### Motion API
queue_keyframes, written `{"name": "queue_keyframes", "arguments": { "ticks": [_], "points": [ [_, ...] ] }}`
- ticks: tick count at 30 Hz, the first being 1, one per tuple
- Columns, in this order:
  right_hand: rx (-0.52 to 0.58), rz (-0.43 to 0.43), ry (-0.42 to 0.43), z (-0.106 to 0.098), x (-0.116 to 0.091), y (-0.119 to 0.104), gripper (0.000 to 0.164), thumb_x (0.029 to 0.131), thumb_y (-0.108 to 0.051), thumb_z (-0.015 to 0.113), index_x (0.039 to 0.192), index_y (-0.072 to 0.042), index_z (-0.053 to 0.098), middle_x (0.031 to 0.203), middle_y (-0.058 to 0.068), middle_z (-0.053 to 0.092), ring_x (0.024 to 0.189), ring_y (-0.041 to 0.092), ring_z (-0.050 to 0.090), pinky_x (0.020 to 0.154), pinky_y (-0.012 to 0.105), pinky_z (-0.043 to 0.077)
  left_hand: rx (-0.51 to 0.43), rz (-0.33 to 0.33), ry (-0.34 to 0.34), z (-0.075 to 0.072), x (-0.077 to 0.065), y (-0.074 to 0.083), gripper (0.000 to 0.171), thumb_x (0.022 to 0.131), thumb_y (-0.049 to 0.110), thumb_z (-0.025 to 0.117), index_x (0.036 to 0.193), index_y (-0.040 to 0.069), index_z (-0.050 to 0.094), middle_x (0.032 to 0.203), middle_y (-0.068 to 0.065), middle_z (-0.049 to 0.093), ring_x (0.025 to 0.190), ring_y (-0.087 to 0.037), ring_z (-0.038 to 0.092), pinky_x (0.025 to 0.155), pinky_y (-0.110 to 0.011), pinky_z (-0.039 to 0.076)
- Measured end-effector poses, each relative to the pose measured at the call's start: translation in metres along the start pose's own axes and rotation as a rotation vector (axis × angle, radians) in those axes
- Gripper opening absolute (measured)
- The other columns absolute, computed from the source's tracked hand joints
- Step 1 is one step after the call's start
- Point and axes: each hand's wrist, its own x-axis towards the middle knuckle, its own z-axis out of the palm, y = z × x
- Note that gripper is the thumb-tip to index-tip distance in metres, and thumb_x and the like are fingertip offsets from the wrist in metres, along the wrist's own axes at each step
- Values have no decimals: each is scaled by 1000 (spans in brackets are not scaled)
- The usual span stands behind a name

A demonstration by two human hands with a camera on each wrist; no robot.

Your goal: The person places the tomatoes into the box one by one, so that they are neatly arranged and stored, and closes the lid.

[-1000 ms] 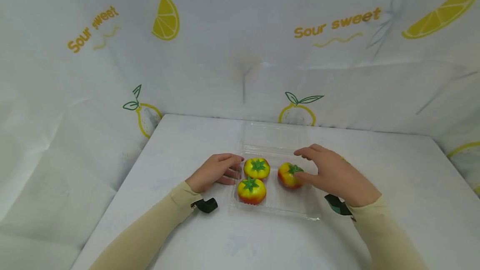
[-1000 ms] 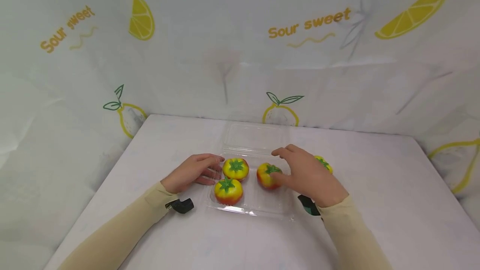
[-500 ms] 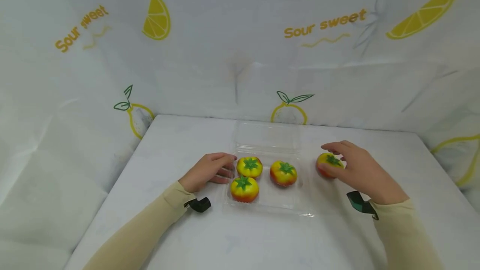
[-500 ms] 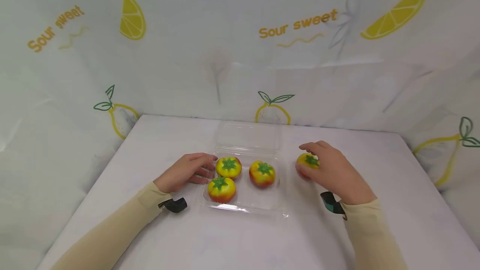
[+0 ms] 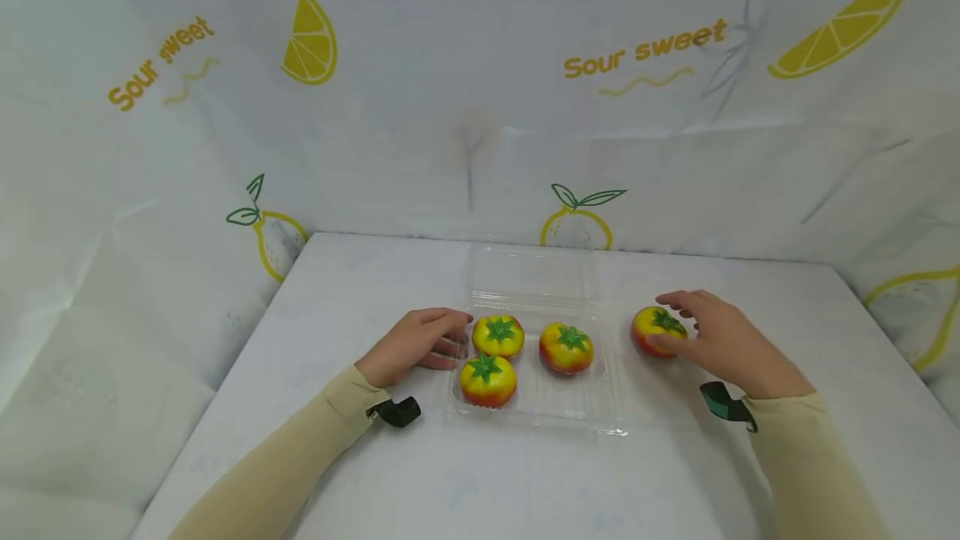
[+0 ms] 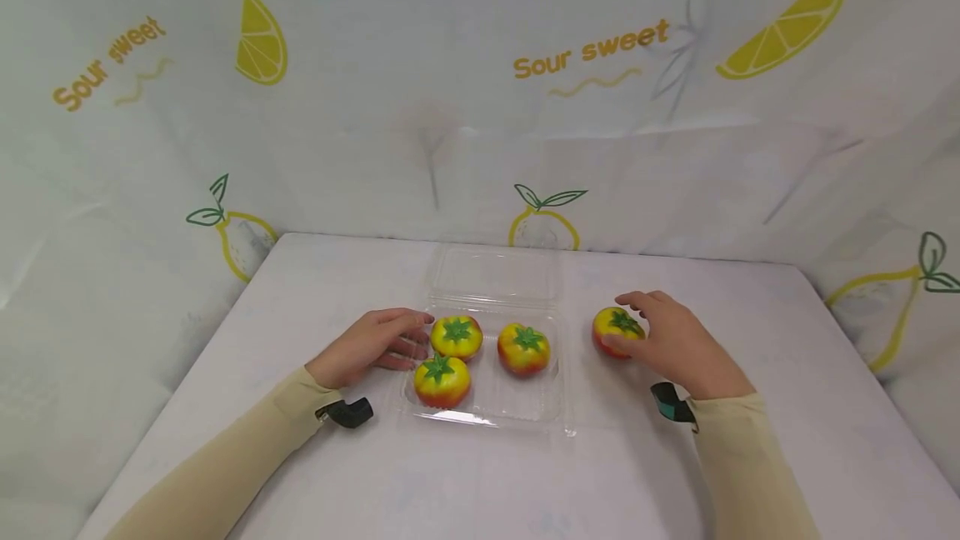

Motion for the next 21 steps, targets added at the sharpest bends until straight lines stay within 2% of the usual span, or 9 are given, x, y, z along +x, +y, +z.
{"name": "queue_keyframes", "arguments": {
  "ticks": [12, 21],
  "points": [
    [35, -2, -23, 9, 4, 8, 74, 95, -55, 78, 148, -7, 59, 135, 21, 67, 117, 39, 63, 99, 60, 57, 4, 3, -2, 2, 0, 1, 46, 107, 50, 63, 138, 18, 73, 127, -12, 73, 101, -21, 77, 84, -35, 69],
    [25, -7, -24, 9, 6, 6, 74, 96, -52, 79, 148, -4, 58, 134, 25, 67, 115, 40, 63, 97, 62, 58, 6, 4, 5, 2, -1, 1, 46, 106, 50, 64, 139, 18, 73, 128, -12, 72, 101, -21, 77, 84, -35, 69]
  ]
}}
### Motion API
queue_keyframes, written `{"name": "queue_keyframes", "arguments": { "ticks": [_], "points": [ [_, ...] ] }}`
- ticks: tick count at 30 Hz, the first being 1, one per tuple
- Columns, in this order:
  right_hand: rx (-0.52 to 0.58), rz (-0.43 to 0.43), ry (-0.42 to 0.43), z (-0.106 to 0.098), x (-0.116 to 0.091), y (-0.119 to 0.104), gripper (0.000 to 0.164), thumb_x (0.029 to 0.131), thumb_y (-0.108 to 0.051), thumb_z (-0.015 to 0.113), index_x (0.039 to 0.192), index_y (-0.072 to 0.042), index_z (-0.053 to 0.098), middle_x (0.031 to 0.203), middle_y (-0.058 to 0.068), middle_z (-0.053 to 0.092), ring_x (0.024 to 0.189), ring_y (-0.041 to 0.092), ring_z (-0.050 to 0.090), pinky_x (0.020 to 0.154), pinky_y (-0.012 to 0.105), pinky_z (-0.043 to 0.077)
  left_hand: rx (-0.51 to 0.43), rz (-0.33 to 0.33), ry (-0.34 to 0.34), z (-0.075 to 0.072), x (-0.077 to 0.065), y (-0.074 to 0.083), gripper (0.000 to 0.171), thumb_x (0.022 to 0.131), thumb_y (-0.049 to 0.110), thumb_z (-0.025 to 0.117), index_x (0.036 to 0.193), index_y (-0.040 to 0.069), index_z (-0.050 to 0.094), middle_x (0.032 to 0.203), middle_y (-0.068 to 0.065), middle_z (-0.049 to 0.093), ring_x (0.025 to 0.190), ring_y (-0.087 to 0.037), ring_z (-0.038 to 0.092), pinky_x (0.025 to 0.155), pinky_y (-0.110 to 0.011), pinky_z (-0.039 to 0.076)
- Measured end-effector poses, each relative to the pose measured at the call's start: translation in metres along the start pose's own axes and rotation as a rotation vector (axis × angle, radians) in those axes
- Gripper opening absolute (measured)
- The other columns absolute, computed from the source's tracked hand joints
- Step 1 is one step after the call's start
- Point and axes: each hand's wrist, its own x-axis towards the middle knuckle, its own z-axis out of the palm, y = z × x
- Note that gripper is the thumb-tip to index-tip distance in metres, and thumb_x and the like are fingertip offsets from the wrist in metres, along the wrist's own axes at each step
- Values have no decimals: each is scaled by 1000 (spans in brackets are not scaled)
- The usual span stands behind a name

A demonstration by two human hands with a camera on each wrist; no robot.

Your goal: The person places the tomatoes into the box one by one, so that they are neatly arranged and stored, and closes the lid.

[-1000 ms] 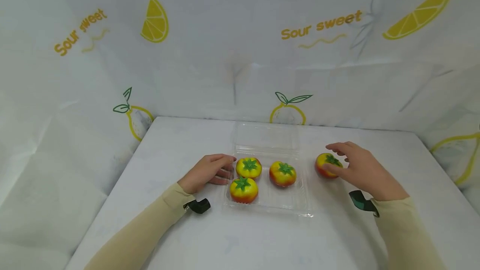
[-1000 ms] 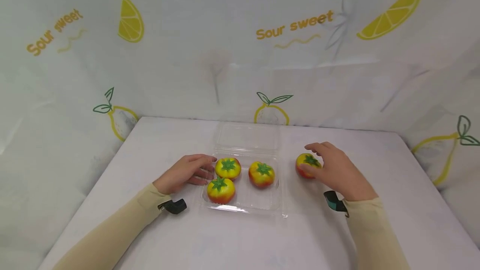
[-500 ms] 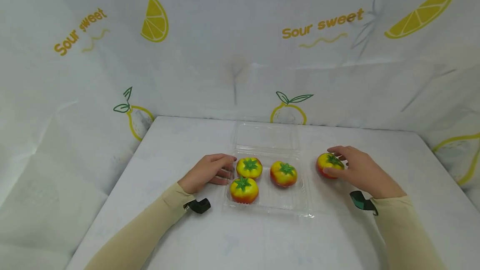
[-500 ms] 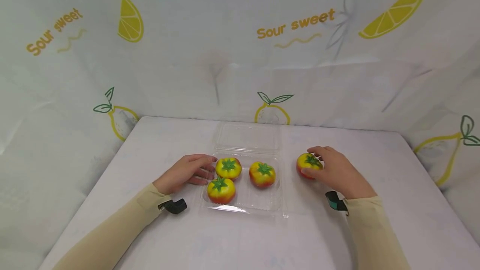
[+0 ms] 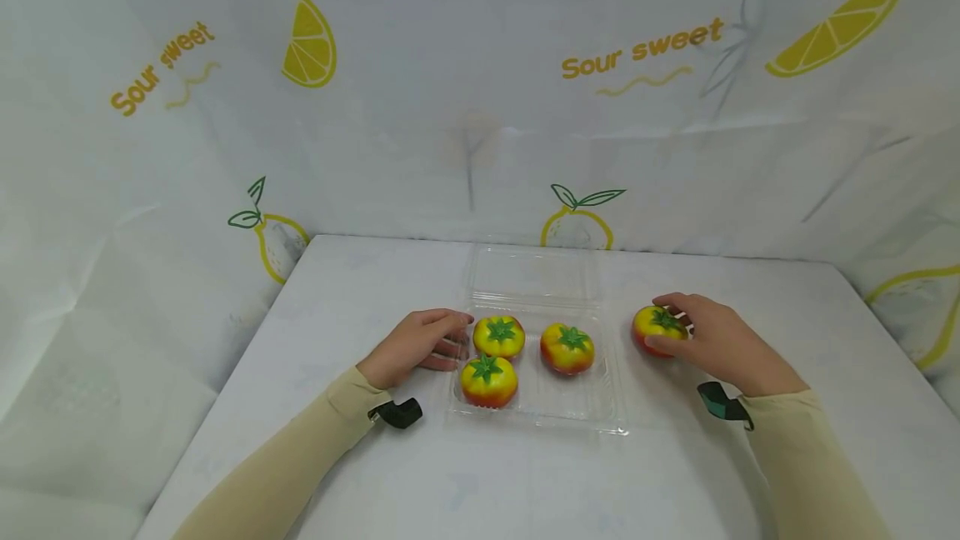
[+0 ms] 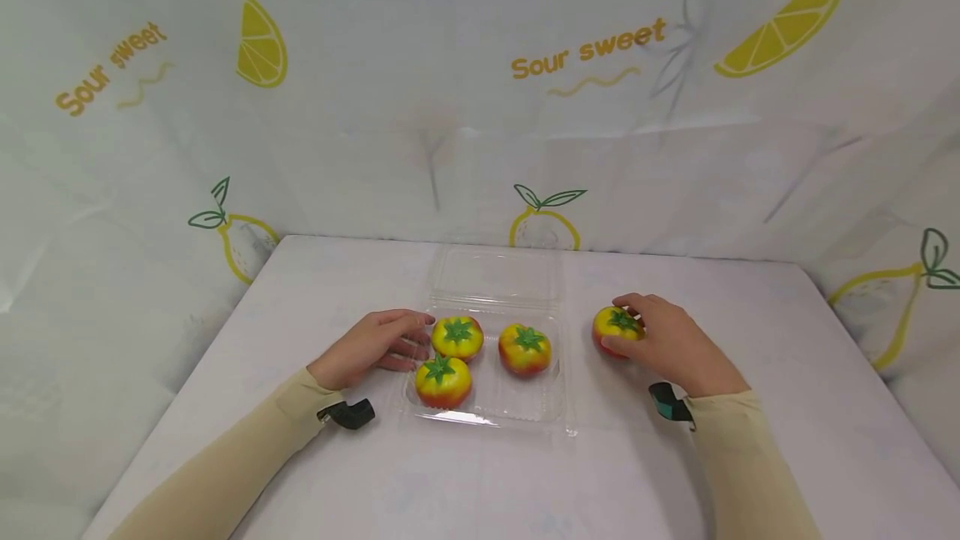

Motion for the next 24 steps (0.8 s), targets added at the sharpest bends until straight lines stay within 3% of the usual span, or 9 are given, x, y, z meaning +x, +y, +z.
{"name": "queue_keyframes", "arguments": {
  "ticks": [24],
  "points": [
    [-2, -16, 11, -3, -2, -3, 73, 96, -53, 79, 148, -6, 59, 134, 21, 68, 115, 38, 62, 97, 59, 58, -5, 6, -5, 0, -1, 1, 46, 107, 49, 63, 138, 17, 73, 127, -12, 73, 100, -22, 77, 84, -35, 69]
  ]
}}
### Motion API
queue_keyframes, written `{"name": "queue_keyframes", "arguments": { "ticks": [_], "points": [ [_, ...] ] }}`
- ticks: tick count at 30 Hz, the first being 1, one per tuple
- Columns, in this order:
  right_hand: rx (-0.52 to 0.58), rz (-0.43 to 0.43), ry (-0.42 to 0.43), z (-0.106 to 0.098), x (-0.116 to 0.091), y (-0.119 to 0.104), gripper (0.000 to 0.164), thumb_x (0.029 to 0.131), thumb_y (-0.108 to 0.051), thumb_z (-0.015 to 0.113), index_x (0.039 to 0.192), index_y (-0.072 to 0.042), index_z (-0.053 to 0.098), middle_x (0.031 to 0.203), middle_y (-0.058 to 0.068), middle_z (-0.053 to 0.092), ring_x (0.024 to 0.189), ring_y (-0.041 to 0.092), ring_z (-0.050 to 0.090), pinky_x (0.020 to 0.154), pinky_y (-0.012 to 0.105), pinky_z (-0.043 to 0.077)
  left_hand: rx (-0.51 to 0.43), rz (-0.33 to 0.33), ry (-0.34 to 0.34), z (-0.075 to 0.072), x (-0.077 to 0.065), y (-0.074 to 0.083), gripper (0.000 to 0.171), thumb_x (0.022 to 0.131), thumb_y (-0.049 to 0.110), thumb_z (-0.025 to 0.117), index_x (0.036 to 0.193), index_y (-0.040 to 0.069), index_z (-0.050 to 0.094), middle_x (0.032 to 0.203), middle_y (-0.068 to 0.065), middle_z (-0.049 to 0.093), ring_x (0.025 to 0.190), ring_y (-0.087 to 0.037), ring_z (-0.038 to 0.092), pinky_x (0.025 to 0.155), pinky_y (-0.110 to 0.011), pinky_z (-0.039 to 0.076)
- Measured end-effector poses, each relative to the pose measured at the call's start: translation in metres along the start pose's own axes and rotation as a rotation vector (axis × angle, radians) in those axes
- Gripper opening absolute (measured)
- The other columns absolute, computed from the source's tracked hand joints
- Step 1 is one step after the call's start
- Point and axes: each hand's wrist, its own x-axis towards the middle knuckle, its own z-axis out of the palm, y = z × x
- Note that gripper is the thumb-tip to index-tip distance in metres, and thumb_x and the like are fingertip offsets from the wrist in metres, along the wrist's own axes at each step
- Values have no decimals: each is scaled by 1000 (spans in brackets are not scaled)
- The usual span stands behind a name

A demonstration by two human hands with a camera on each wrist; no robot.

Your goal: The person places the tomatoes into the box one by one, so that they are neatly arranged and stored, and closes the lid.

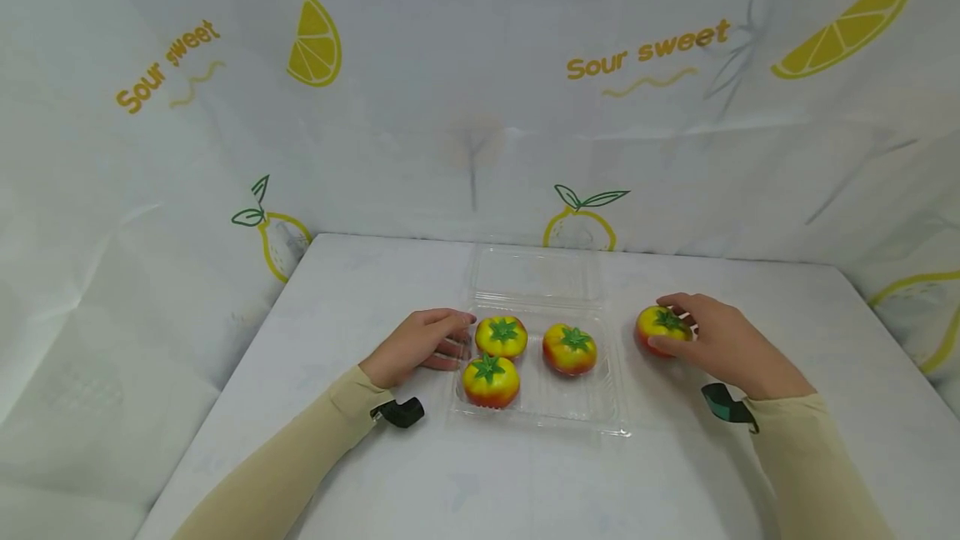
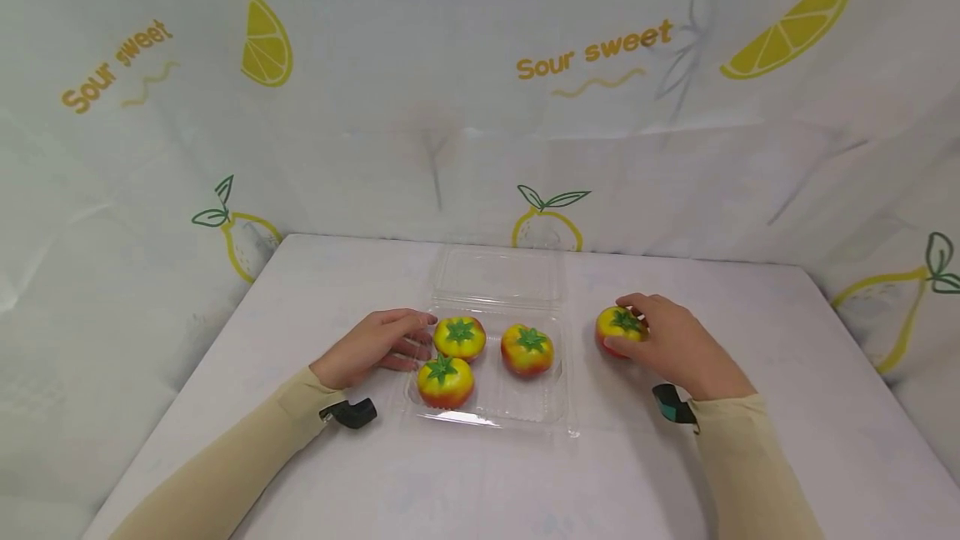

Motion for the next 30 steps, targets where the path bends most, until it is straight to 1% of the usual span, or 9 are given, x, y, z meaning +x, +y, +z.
{"name": "queue_keyframes", "arguments": {
  "ticks": [7, 15, 21, 25, 30],
  "points": [
    [-23, -17, 25, -7, -5, -8, 75, 95, -53, 80, 147, -4, 59, 132, 21, 69, 114, 39, 63, 94, 58, 58, 12, 2, 1, 0, 1, -1, 46, 107, 49, 62, 138, 15, 73, 126, -12, 73, 100, -21, 77, 84, -35, 69],
    [-56, -35, 60, -13, -10, -21, 75, 94, -51, 82, 148, -5, 59, 133, 21, 67, 111, 36, 63, 91, 55, 58, 12, 1, 1, 0, 1, -1, 46, 107, 50, 63, 137, 17, 73, 124, -12, 73, 100, -22, 77, 84, -35, 69],
    [-70, -56, 79, -21, -17, -38, 78, 93, -55, 82, 149, -6, 58, 136, 21, 65, 110, 39, 64, 90, 58, 59, 9, 3, 2, 0, 1, -1, 46, 107, 49, 63, 138, 16, 73, 125, -12, 73, 99, -21, 77, 84, -35, 69],
    [-70, -81, 86, -24, -23, -52, 78, 93, -58, 81, 148, -9, 60, 135, 18, 67, 110, 37, 64, 91, 58, 60, 11, 2, 4, 0, 1, -1, 46, 106, 50, 64, 136, 16, 73, 124, -12, 73, 99, -22, 77, 84, -35, 69],
    [-62, -85, 83, -24, -30, -66, 77, 92, -63, 79, 149, -14, 60, 136, 14, 67, 115, 35, 64, 93, 57, 61, 10, -6, 4, -1, 2, -1, 46, 106, 50, 65, 135, 16, 74, 123, -11, 73, 98, -21, 77, 84, -35, 69]
  ]
}}
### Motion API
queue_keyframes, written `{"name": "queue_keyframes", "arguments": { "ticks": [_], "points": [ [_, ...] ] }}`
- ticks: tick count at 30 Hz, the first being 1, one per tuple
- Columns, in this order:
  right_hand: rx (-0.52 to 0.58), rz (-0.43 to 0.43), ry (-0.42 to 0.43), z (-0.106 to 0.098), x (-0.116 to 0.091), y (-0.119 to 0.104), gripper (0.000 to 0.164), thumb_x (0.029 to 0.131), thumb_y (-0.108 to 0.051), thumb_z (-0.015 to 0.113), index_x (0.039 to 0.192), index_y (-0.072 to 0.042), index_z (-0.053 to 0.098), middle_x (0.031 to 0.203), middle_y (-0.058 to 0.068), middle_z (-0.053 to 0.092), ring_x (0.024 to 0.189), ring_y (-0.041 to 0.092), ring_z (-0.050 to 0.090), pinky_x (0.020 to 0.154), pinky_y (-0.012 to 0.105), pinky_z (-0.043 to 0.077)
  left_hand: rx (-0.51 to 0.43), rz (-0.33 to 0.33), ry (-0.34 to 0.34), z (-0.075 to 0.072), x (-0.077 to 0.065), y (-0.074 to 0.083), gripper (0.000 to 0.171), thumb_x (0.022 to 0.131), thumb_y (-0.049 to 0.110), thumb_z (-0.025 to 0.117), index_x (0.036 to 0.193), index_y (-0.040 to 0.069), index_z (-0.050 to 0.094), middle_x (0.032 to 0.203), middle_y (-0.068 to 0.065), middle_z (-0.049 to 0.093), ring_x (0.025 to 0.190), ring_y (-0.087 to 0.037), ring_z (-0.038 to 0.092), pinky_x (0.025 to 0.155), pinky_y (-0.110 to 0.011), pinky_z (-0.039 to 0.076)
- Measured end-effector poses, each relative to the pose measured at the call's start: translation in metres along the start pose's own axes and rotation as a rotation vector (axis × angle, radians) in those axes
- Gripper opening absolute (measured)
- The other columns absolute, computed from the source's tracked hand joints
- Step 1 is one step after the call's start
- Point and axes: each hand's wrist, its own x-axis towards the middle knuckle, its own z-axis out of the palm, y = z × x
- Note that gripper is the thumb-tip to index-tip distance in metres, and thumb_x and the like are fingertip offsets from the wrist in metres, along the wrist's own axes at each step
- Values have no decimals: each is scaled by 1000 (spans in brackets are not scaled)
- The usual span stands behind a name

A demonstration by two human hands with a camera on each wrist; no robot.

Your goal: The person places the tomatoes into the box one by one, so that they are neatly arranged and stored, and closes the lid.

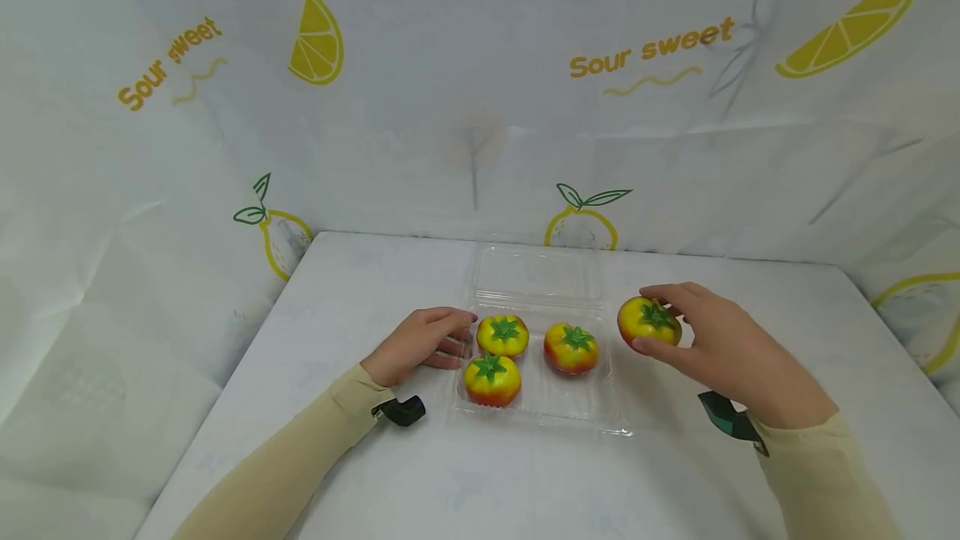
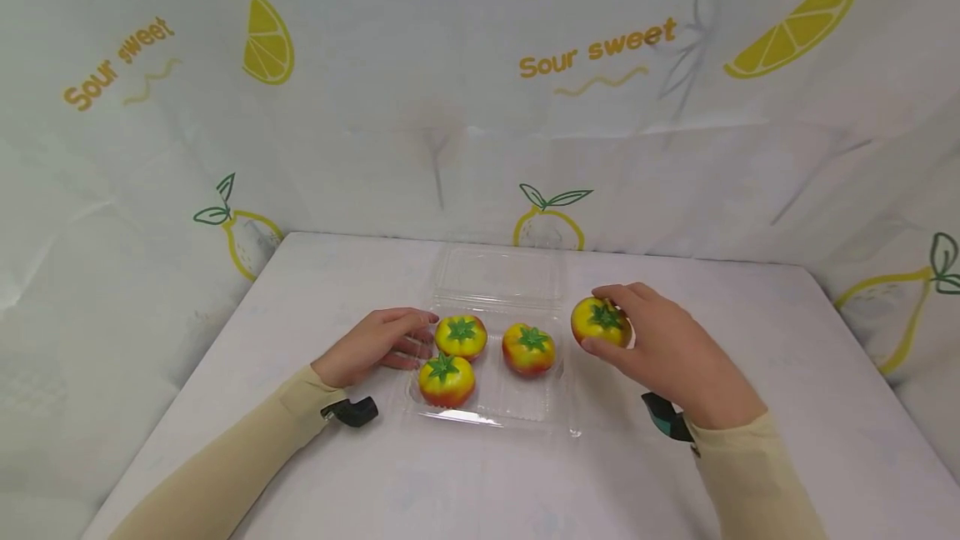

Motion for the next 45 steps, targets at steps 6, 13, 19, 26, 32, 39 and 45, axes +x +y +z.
{"name": "queue_keyframes", "arguments": {
  "ticks": [6, 13, 19, 26, 32, 39, 45],
  "points": [
    [9, -57, 13, 3, -4, -14, 73, 93, -61, 79, 147, -15, 62, 141, 11, 66, 118, 31, 67, 96, 58, 62, -11, 7, -4, 0, 0, 0, 46, 105, 50, 66, 135, 16, 74, 121, -11, 73, 98, -22, 77, 84, -35, 69],
    [7, -105, -2, 12, -4, -31, 66, 92, -51, 84, 144, -16, 64, 140, 9, 67, 117, 28, 69, 100, 57, 62, -28, 1, -2, 0, 1, -1, 45, 104, 50, 67, 135, 17, 74, 121, -10, 74, 100, -21, 77, 84, -34, 69],
    [-1, -130, -46, 21, -3, -49, 63, 91, -45, 87, 144, -18, 65, 139, 5, 68, 116, 24, 70, 100, 55, 64, -28, 3, 1, 0, 1, -2, 45, 104, 49, 67, 135, 17, 74, 121, -11, 73, 99, -21, 76, 84, -34, 69],
    [-20, -128, -109, 32, -2, -64, 64, 90, -42, 88, 145, -19, 64, 140, 4, 68, 118, 23, 69, 101, 52, 64, -27, 0, 3, -1, 0, -1, 45, 104, 49, 67, 136, 18, 74, 121, -10, 74, 99, -22, 77, 84, -34, 69],
    [-26, -171, -123, 41, -3, -73, 63, 90, -46, 88, 143, -21, 65, 138, 1, 67, 111, 18, 68, 100, 48, 65, -30, 3, -1, 0, 0, 0, 45, 104, 48, 67, 137, 17, 73, 121, -11, 74, 99, -22, 77, 84, -34, 69],
    [-39, -210, -121, 52, -4, -80, 61, 89, -45, 89, 143, -27, 66, 133, -1, 66, 104, 13, 64, 97, 44, 65, -30, 4, -6, 0, 1, 0, 46, 105, 48, 66, 137, 17, 73, 122, -11, 74, 98, -21, 77, 84, -34, 69],
    [-50, -200, -138, 57, -3, -83, 64, 87, -47, 90, 142, -25, 66, 134, 1, 66, 106, 15, 64, 99, 45, 65, -27, 6, -8, -1, 1, 0, 46, 104, 49, 67, 136, 17, 74, 121, -11, 74, 99, -22, 77, 84, -35, 69]
  ]
}}
